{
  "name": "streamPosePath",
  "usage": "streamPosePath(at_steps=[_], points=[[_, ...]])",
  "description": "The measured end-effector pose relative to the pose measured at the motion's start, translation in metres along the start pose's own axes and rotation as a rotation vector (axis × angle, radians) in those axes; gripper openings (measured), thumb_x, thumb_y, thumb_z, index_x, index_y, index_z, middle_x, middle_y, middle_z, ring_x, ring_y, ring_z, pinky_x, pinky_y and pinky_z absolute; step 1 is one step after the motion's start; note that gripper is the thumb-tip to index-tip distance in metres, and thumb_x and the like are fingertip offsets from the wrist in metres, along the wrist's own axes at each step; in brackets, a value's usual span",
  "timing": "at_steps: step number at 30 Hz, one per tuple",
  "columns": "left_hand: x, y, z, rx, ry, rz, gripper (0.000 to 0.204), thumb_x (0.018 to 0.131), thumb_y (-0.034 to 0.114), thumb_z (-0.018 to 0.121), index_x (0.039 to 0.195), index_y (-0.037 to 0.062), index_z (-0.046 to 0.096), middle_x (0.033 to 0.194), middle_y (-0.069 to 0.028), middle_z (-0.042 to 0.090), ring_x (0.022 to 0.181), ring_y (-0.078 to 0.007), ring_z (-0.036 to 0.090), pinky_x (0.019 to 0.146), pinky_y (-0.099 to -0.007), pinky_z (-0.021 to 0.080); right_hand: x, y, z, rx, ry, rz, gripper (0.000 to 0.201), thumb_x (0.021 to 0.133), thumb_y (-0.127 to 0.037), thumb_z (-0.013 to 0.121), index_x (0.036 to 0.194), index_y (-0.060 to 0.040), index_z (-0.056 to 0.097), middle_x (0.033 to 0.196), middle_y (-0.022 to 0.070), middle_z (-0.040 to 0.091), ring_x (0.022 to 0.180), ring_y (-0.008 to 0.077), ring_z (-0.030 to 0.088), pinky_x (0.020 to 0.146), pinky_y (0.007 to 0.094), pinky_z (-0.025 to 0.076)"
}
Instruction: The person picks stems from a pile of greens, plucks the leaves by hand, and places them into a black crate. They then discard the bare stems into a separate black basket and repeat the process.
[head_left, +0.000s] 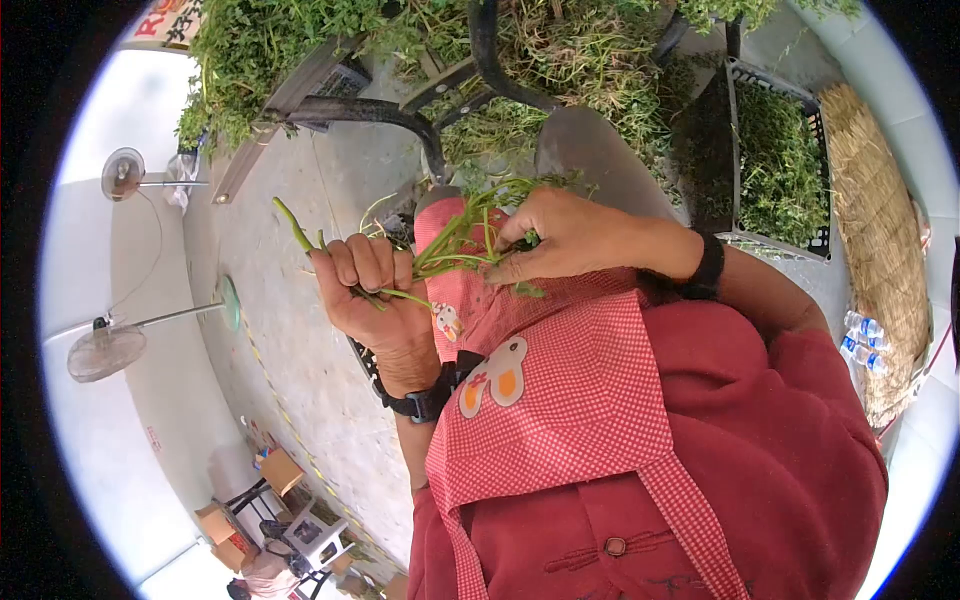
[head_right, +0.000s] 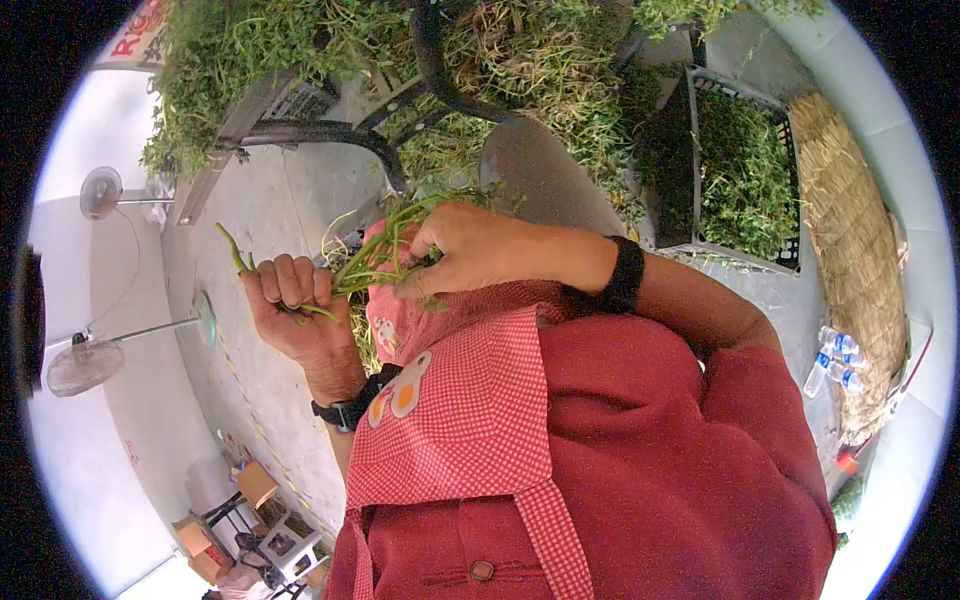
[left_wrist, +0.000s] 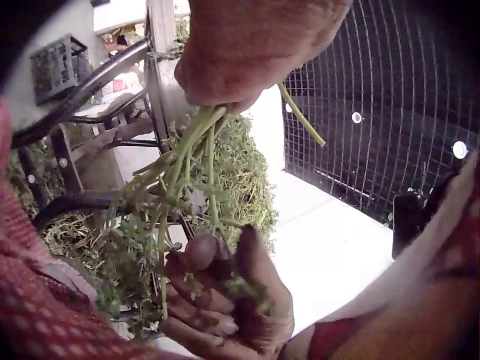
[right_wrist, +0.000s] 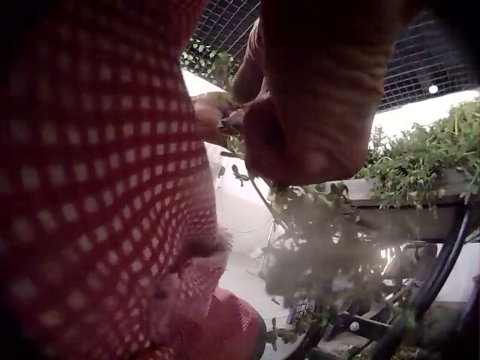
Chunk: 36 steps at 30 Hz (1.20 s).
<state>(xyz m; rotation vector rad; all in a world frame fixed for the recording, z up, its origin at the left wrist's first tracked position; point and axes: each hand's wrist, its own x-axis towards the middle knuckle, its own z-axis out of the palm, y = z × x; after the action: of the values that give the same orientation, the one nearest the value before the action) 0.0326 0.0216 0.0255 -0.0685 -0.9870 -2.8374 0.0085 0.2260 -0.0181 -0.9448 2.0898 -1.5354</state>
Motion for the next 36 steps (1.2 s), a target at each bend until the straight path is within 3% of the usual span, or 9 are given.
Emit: streamPosePath(at_steps=[6,9,11,12,14,17,22,28,36], points=[[-0.001,-0.005,-0.001,-0.05,0.01,-0.052,0.04,0.097,0.03,0.035,0.061,0.0138,0.031,0.052,0.0037,0.022,0.044,-0.008,0.015,0.038,-0.0246,0.014,0.002,0.005,-0.004,-0.088,0.123,0.084,0.026,0.08,-0.029,0.061,0.081,-0.0032,0.067,0.056,0.0065,0.055,0.045,0.0102,0.044,0.043,0.0288,0.033],[-0.001,-0.006,0.002,-0.039,-0.002,-0.05,0.04,0.097,0.03,0.035,0.061,0.0138,0.031,0.051,0.0039,0.022,0.044,-0.0082,0.015,0.038,-0.0248,0.014,-0.006,0.021,-0.028,0.208,0.371,0.299,0.024,0.084,-0.022,0.054,0.094,-0.0038,0.065,0.058,0.0008,0.055,0.044,0.008,0.043,0.041,0.0245,0.032],[0.002,0.004,-0.003,-0.049,0.016,-0.048,0.04,0.097,0.03,0.036,0.06,0.0137,0.031,0.051,0.0042,0.022,0.044,-0.0081,0.015,0.037,-0.0249,0.014,-0.016,0.057,-0.059,1.256,0.253,0.119,0.022,0.083,-0.019,0.051,0.089,-0.001,0.061,0.061,0.0046,0.053,0.05,0.0108,0.046,0.038,0.0237,0.03],[0.003,0.006,-0.004,-0.041,0.059,-0.025,0.04,0.097,0.03,0.035,0.06,0.0136,0.031,0.051,0.0042,0.023,0.044,-0.0081,0.015,0.037,-0.0247,0.013,-0.02,0.047,-0.063,1.255,0.251,0.119,0.022,0.083,-0.019,0.051,0.089,-0.001,0.061,0.061,0.0046,0.053,0.05,0.0108,0.046,0.038,0.0237,0.03],[0.004,0.008,-0.006,-0.029,0.1,-0.007,0.04,0.097,0.029,0.035,0.06,0.0135,0.031,0.052,0.0042,0.023,0.044,-0.008,0.015,0.037,-0.0246,0.013,-0.031,0.014,-0.069,0.427,0.438,-0.009,0.02,0.087,-0.007,0.047,0.102,0.0015,0.057,0.072,0.0017,0.054,0.05,0.0041,0.042,0.04,0.0177,0.03],[0.009,0.007,-0.011,-0.042,0.161,0.026,0.039,0.097,0.028,0.036,0.06,0.0137,0.031,0.052,0.004,0.024,0.044,-0.0078,0.016,0.037,-0.0243,0.013,-0.032,0.004,-0.066,0.892,0.29,0.212,0.016,0.087,-0.006,0.049,0.099,0.0011,0.058,0.077,0.0029,0.052,0.052,0.0031,0.042,0.04,0.0168,0.03],[0.007,0.014,-0.008,-0.036,0.152,0.044,0.039,0.096,0.027,0.036,0.059,0.0141,0.03,0.051,0.0039,0.024,0.044,-0.0076,0.016,0.037,-0.0241,0.012,-0.03,0.003,-0.058,0.557,0.329,0.217,0.025,0.087,-0.022,0.055,0.102,-0.0033,0.062,0.06,-0.0009,0.047,0.048,0.0022,0.038,0.04,0.0173,0.024],[0.006,0.016,-0.01,-0.122,-0.151,-0.038,0.04,0.096,0.027,0.036,0.059,0.0143,0.03,0.051,0.0036,0.025,0.043,-0.0076,0.016,0.037,-0.0244,0.012,-0.019,0.026,-0.062,0.088,0.413,0.082,0.03,0.084,-0.029,0.061,0.095,-0.0012,0.066,0.064,-0.0001,0.055,0.055,0.0079,0.045,0.05,0.0251,0.038],[0.002,0.011,0.0,-0.15,-0.137,-0.054,0.04,0.097,0.027,0.037,0.059,0.0138,0.031,0.051,0.0036,0.025,0.042,-0.0076,0.015,0.038,-0.0245,0.013,-0.011,0.032,-0.048,-0.154,0.536,0.017,0.035,0.078,-0.037,0.064,0.087,-0.0032,0.066,0.067,0.0177,0.059,0.059,0.0241,0.057,0.059,0.0349,0.045]])
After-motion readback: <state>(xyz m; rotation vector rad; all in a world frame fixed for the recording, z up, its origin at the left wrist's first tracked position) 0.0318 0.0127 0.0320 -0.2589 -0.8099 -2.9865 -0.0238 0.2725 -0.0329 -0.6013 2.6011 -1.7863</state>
